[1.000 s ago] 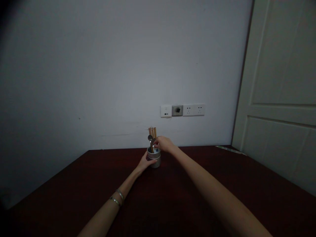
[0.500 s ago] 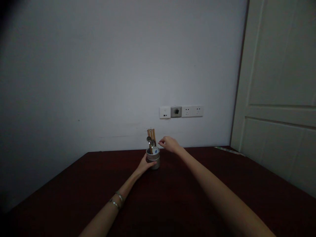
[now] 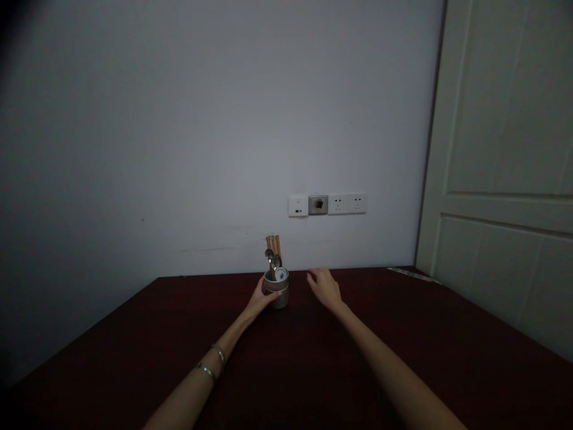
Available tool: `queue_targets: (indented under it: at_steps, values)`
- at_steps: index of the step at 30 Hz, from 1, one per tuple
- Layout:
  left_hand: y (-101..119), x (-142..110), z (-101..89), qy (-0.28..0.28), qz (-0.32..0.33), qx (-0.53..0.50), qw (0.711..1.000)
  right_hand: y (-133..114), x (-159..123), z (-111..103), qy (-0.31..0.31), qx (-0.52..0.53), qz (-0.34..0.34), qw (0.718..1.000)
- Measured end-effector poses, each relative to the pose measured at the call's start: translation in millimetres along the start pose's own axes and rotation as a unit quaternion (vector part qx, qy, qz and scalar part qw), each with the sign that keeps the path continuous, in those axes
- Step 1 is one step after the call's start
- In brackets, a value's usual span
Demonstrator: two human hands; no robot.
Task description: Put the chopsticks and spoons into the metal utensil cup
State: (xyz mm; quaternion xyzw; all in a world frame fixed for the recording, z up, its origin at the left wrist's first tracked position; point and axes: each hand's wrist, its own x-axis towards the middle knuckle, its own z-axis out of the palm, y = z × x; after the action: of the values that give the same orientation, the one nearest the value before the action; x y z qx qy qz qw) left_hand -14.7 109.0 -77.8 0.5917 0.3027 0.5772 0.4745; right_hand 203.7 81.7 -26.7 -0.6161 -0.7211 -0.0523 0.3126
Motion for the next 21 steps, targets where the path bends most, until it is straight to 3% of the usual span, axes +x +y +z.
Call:
queue_targets:
  at_steps: [4,8,11,13,16,19,21]
  values:
    - [4,0,-8.4,-0.023,-0.012,-0.003,1.0,17,-23,22,-0.016,-0.026,0.076,0.997]
    - [14,0,-25.2,-0.075,-0.062,-0.014,0.995,32,-42,37,-0.059,-0.072,0.101,0.991]
    - [21,-1,-43.2,-0.075,-0.117,0.0,0.99,36,-52,42,-0.07,-0.098,0.089,0.989]
    - [22,-1,-56.0,-0.038,-0.136,0.022,0.99,37,-55,44,-0.065,-0.108,0.077,0.989]
    - [17,0,-73.7,0.093,-0.115,0.069,0.987,36,-56,45,-0.064,-0.115,0.068,0.989]
    - [8,2,-86.6,0.23,-0.091,0.125,0.961,37,-55,46,-0.069,-0.117,0.065,0.989]
    - [4,2,-91.4,0.277,-0.08,0.164,0.943,39,-55,48,-0.069,-0.114,0.061,0.989]
